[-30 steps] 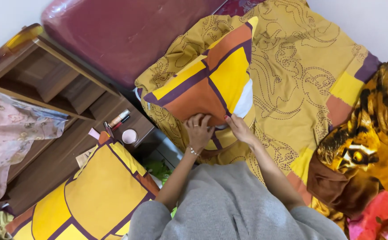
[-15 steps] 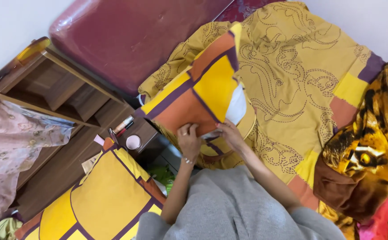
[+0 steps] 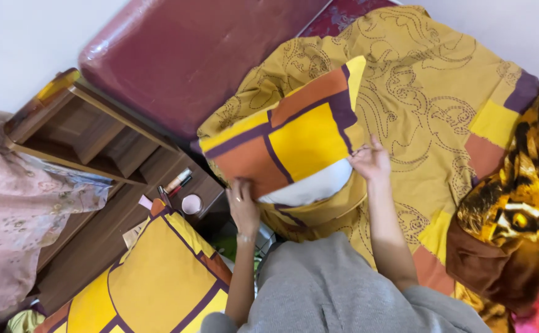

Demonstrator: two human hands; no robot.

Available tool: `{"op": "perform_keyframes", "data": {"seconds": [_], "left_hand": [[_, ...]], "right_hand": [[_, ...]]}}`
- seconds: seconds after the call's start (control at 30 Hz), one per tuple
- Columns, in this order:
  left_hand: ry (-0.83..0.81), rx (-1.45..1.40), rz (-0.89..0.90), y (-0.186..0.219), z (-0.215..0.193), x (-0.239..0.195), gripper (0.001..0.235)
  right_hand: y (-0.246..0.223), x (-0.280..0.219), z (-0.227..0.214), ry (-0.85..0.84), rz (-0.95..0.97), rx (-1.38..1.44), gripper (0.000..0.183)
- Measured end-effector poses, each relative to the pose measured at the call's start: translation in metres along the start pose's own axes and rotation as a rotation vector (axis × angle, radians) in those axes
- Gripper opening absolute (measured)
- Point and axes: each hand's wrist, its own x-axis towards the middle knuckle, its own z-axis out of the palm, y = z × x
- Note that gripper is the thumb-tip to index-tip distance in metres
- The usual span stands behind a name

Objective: The person is putting patterned pillowcases onto two white pillows in a room with two beds.

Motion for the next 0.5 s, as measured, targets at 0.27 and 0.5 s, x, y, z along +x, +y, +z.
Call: {"op": "perform_keyframes", "data": {"seconds": [0.27,0.5], "left_hand": [[-0.201,-0.313,0.629,0.072,0.065,-0.042,0.034],[0.170,0.222,0.585,0.058,0.235,-0.006,0.048]], "right_hand": [[0.017,0.023,-0.119,0.003,0.087,0.109,0.034],[0.061,-0.002,-0.152,0.221,-0.034,0.040,0.027]]}}
